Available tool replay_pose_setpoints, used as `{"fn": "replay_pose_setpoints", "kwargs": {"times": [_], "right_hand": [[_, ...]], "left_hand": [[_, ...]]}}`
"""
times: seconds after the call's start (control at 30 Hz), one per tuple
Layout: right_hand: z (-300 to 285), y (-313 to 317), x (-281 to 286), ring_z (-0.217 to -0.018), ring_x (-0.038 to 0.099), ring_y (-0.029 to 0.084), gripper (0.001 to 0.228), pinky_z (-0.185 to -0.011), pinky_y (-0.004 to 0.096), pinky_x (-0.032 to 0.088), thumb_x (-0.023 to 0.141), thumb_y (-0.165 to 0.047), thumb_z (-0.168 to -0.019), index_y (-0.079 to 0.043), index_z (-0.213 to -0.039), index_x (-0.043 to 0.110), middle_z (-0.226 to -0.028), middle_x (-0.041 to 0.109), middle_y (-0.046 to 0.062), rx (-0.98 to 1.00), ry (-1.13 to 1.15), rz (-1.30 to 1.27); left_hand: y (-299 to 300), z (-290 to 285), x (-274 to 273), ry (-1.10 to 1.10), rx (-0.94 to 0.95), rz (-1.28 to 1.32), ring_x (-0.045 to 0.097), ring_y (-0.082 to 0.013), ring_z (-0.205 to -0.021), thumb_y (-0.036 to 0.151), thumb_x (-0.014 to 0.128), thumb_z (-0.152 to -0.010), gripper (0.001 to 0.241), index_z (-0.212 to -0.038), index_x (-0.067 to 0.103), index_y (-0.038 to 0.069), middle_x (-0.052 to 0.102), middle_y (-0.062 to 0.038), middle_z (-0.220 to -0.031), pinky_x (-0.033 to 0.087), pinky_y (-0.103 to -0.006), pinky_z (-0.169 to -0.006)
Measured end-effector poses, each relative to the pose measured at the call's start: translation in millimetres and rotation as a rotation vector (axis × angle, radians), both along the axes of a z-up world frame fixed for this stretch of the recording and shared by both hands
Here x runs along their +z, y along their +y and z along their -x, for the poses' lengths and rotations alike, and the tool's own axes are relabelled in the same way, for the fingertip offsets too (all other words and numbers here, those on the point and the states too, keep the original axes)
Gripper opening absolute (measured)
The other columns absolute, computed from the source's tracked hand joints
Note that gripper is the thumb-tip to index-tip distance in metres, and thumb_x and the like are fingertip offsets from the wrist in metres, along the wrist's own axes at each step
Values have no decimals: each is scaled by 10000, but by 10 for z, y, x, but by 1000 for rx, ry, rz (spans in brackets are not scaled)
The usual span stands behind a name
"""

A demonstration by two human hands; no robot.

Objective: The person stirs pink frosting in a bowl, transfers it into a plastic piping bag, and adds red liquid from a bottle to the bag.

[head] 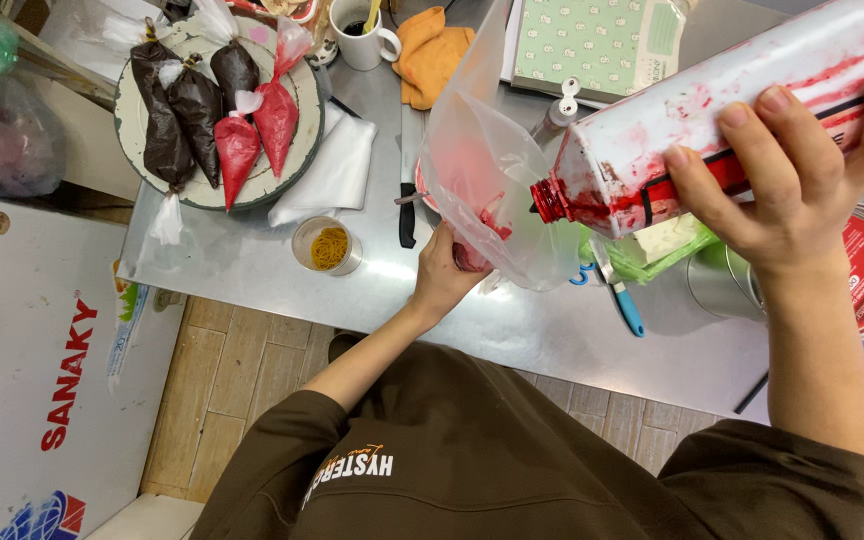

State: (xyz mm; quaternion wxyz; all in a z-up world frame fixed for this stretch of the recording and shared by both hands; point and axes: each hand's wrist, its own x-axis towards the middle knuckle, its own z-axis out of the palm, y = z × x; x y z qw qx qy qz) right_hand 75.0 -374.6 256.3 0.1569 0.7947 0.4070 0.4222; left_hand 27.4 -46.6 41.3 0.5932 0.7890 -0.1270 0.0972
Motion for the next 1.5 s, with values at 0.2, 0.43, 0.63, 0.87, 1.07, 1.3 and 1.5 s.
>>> {"fn": "replay_pose_setpoints", "kwargs": {"times": [0.2,0.43,0.63,0.87,1.07,1.3,1.5], "right_hand": [[2,142,44,-1331,593,338,398,-1176,714,333,850,-261,-965,-203,-1335,716,-1365,628,117,-31,75,-125],[113,482,-24,-1371,497,423,779,-1210,588,381,950,-295,-864,13,-1426,507,-1428,501,232,-22,479,-518],[159,609,-235,-1327,577,364,924,-1134,415,516,990,-217,-759,-8,-1492,468,-1432,495,210,-18,759,-779],[178,538,-369,-1262,596,240,914,-1112,342,493,989,-194,-760,-13,-1483,460,-1366,568,131,-26,900,-984],[239,402,-478,-1249,608,172,914,-1117,324,508,976,-208,-726,-9,-1449,452,-1355,591,89,2,1023,-1220],[143,134,-787,-1281,582,182,889,-1154,338,475,990,-100,-785,-1,-1483,449,-1401,573,94,11,1017,-1252],[-92,-182,-1095,-1352,540,201,912,-1203,352,457,965,-35,-818,-16,-1530,395,-1457,528,93,19,1033,-1393]], "left_hand": [[-2,26,12,11,-19,62,698,-306,-1097,172,923,-749,724,-1341,533,24,664,-144,-1209,580,-387,-916],[-8,45,-41,29,-78,255,681,-229,-999,127,898,-774,635,-1303,572,-1,688,-99,-1099,567,-352,-883],[-12,-31,-117,-82,-75,45,731,-183,-970,107,872,-847,441,-1226,649,92,751,-74,-1053,586,-336,-933],[-37,-96,220,472,-44,114,678,-236,-711,127,795,-788,580,-1325,594,43,712,-93,-822,550,-359,-686],[-61,-188,348,657,-46,302,670,-260,-739,107,786,-804,583,-1349,591,38,713,-100,-888,537,-388,-660],[-92,-235,338,626,-50,310,672,-260,-755,110,791,-806,572,-1339,596,38,711,-101,-904,540,-386,-673],[-119,-215,388,442,-32,216,674,-260,-769,112,795,-807,563,-1330,600,39,709,-101,-918,543,-385,-684]]}}
